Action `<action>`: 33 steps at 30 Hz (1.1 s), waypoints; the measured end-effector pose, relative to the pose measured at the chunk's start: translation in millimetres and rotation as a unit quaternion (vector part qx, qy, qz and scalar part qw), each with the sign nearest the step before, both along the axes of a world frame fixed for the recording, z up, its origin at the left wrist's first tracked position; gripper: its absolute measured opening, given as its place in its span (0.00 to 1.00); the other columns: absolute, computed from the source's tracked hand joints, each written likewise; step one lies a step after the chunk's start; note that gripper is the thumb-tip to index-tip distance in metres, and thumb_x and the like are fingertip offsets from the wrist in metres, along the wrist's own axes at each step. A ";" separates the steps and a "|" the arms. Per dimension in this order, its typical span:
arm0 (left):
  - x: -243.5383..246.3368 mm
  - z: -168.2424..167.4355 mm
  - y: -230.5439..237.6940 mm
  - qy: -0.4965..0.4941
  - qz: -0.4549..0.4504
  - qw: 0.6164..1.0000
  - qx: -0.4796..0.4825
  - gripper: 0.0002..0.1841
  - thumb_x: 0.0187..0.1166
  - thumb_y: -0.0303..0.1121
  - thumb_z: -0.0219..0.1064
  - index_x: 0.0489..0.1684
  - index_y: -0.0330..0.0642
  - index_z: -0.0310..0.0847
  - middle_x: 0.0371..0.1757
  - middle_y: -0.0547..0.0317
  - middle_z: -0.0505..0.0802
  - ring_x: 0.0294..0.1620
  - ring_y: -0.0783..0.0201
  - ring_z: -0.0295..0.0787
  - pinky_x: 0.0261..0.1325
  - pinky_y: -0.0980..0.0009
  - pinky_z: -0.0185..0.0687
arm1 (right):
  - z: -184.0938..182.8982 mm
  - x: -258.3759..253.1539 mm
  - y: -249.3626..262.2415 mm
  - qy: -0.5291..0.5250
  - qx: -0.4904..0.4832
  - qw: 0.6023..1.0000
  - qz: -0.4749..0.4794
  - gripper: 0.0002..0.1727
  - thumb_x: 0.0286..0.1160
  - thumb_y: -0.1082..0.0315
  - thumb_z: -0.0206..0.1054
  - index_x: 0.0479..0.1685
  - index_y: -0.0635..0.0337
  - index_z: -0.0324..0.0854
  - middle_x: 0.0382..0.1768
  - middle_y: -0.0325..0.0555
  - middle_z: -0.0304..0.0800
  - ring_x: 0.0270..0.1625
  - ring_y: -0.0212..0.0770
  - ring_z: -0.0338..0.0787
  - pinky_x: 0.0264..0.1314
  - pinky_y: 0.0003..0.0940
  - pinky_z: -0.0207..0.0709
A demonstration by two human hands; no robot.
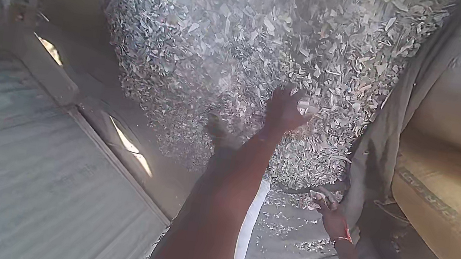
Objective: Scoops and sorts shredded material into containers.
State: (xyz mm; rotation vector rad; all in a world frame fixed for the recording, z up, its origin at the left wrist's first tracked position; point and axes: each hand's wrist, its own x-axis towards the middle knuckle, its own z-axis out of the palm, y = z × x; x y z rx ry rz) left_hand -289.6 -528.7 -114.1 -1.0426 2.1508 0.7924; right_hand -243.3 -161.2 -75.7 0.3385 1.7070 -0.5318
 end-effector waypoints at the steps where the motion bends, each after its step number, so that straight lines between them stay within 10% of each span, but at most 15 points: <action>1: 17.9 -5.9 23.5 -0.009 0.016 0.999 0.034 0.45 0.58 0.67 0.78 0.83 0.66 0.75 0.89 0.53 0.72 0.84 0.39 0.69 0.70 0.36 0.78 | 0.8 2.0 5.1 -0.001 0.007 1.000 -0.011 0.24 0.89 0.63 0.62 0.80 0.58 0.74 0.64 0.57 0.90 0.58 0.50 0.94 0.59 0.50 0.87; 7: 104.4 10.3 65.6 0.009 0.106 0.934 0.341 0.33 0.78 0.47 0.74 0.84 0.51 0.75 0.82 0.51 0.82 0.84 0.55 0.76 0.87 0.51 0.68 | 3.7 24.3 41.9 -0.007 0.061 0.997 0.052 0.22 0.90 0.64 0.61 0.78 0.63 0.76 0.63 0.63 0.89 0.60 0.58 0.92 0.62 0.58 0.83; 10: 109.7 60.2 -53.0 0.075 0.136 0.983 0.101 0.25 0.82 0.47 0.70 0.76 0.48 0.82 0.80 0.53 0.83 0.81 0.56 0.77 0.84 0.50 0.72 | 4.2 39.4 57.6 -0.049 0.083 0.992 0.080 0.23 0.91 0.61 0.60 0.77 0.64 0.77 0.63 0.64 0.89 0.61 0.61 0.91 0.63 0.62 0.82; 13: 98.3 105.1 -224.5 0.070 0.114 0.968 -0.212 0.37 0.79 0.57 0.68 0.87 0.50 0.69 0.92 0.46 0.65 0.92 0.46 0.59 0.90 0.47 0.58 | 5.2 44.2 61.3 -0.073 0.083 0.992 0.061 0.23 0.91 0.60 0.59 0.78 0.61 0.77 0.64 0.61 0.89 0.61 0.59 0.92 0.60 0.61 0.83; 17: 86.8 103.8 -330.9 -0.019 0.109 0.952 -0.284 0.55 0.65 0.69 0.72 0.96 0.56 0.53 0.97 0.38 0.43 0.95 0.34 0.44 0.88 0.37 0.52 | 6.1 39.5 52.9 -0.077 0.122 0.990 0.000 0.24 0.93 0.59 0.57 0.79 0.62 0.74 0.66 0.62 0.88 0.63 0.59 0.90 0.60 0.60 0.82; 26: 107.5 12.1 -135.1 -0.071 0.200 0.958 -0.192 0.54 0.56 0.69 0.80 0.85 0.46 0.71 0.87 0.31 0.67 0.82 0.33 0.71 0.78 0.40 0.72 | -5.0 15.4 37.4 -0.068 0.137 0.983 -0.098 0.23 0.94 0.58 0.55 0.80 0.61 0.73 0.67 0.60 0.86 0.62 0.54 0.90 0.58 0.53 0.83; 33: 115.3 -26.8 78.5 -0.114 0.190 0.973 0.057 0.52 0.60 0.65 0.81 0.88 0.50 0.67 0.91 0.33 0.62 0.87 0.33 0.64 0.80 0.36 0.69 | -9.2 7.1 66.7 -0.069 0.182 0.972 -0.130 0.22 0.93 0.59 0.57 0.79 0.57 0.74 0.69 0.58 0.85 0.63 0.53 0.90 0.56 0.53 0.84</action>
